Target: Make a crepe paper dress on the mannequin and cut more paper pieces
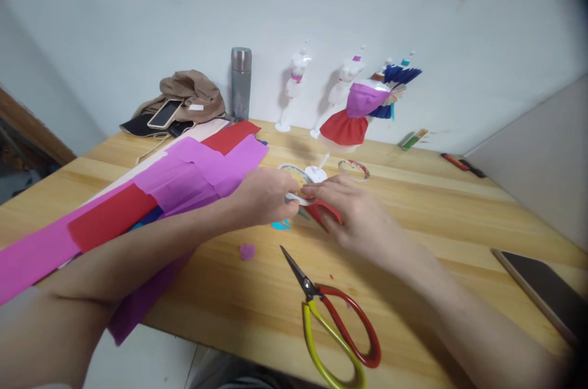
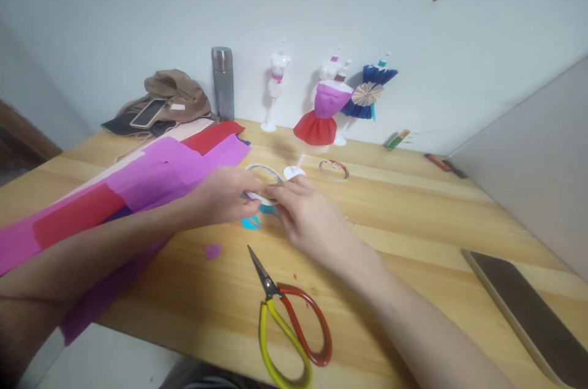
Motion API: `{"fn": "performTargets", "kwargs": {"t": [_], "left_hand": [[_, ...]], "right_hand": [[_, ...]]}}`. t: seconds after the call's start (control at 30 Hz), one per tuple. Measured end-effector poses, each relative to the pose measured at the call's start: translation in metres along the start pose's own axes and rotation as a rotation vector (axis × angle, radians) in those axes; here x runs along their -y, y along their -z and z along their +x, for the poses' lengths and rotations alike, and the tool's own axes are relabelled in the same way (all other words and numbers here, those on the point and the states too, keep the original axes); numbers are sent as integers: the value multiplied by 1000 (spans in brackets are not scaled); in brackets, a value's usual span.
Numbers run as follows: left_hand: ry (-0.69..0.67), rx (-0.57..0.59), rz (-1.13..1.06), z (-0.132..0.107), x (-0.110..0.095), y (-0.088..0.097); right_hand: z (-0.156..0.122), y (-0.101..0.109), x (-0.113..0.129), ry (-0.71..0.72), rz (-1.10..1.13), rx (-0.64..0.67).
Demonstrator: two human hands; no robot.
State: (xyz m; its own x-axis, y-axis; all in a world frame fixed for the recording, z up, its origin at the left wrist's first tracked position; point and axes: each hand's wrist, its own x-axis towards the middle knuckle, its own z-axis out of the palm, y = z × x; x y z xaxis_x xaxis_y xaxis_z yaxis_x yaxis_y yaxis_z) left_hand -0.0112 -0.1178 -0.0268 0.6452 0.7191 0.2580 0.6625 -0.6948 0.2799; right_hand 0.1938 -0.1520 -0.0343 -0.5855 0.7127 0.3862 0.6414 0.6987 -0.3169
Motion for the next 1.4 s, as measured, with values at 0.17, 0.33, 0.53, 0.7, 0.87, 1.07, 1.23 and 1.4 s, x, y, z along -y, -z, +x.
{"fn": "performTargets", "kwargs": {"t": [0.17, 0.33, 0.53, 0.7, 0.87, 1.07, 1.23, 1.4], "left_hand": [[20, 44, -336, 6, 14, 15], [19, 216, -595, 8, 18, 21], [77, 87, -452, 6, 21, 36], [277, -78, 47, 5, 64, 70], [419, 192, 288, 3, 92, 72], [339, 445, 195, 1, 70, 37], [398, 374, 255, 1, 73, 13], [463, 463, 107, 7, 91, 17]], "right_hand": [[0, 14, -15, -27, 104, 25], [-5, 29, -17, 6, 199, 134], [-9, 45, -28, -38, 145, 100], [-6, 36, -44, -129, 79, 116], [2, -9, -56, -177, 52, 70], [6, -48, -60, -131, 26, 60], [5, -56, -59, -152, 49, 37], [4, -56, -62, -152, 64, 47]]}}
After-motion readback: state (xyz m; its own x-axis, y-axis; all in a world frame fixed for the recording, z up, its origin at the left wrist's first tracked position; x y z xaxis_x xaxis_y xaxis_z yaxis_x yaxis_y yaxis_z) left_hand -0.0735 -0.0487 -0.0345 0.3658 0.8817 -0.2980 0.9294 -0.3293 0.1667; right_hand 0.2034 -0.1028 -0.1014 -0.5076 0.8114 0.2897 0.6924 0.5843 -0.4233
